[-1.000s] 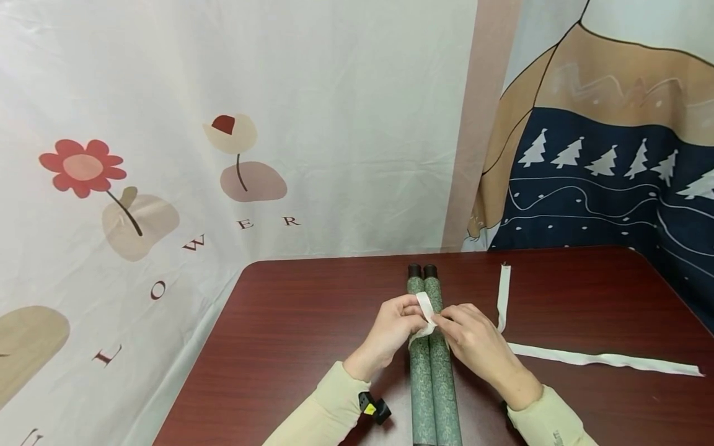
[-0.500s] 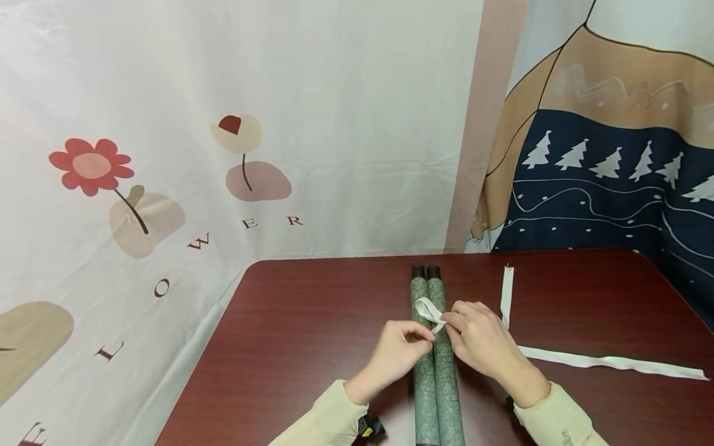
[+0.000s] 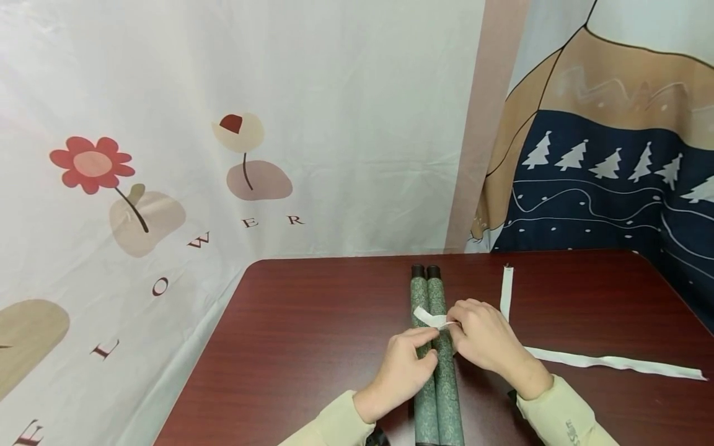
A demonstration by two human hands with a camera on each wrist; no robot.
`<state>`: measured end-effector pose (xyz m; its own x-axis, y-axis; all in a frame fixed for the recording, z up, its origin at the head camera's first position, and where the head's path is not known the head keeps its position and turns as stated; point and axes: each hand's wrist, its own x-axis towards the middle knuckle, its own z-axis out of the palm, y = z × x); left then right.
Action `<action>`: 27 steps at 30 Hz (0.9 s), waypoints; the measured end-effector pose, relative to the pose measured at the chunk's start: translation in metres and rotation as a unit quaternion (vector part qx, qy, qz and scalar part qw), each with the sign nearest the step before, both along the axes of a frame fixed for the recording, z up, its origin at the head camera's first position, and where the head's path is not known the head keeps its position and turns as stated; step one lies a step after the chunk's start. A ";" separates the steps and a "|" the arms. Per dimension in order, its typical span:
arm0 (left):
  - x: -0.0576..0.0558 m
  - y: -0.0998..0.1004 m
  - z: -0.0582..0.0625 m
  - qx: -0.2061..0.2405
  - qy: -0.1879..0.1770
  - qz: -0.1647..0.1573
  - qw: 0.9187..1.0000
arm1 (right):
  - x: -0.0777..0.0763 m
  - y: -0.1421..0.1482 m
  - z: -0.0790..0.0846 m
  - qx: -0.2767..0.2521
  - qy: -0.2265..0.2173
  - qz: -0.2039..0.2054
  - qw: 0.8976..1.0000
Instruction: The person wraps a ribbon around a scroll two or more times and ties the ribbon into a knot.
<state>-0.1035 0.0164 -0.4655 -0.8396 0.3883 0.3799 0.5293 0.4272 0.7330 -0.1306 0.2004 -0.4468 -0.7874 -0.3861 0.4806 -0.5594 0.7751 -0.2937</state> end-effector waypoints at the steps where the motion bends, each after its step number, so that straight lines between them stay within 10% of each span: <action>1: 0.001 0.000 0.000 -0.008 0.007 0.001 1.000 | 0.000 0.000 0.001 -0.001 -0.016 0.000 1.000; 10: 0.004 0.005 -0.002 -0.069 0.079 0.018 0.994 | -0.001 0.000 0.004 -0.052 -0.189 0.024 0.980; 16: -0.004 0.009 -0.004 -0.070 0.106 0.038 0.991 | -0.002 0.000 0.006 -0.114 -0.227 0.057 0.966; 27: -0.012 0.014 -0.004 0.000 -0.023 0.069 0.997 | -0.002 0.003 0.007 -0.165 -0.279 0.074 0.943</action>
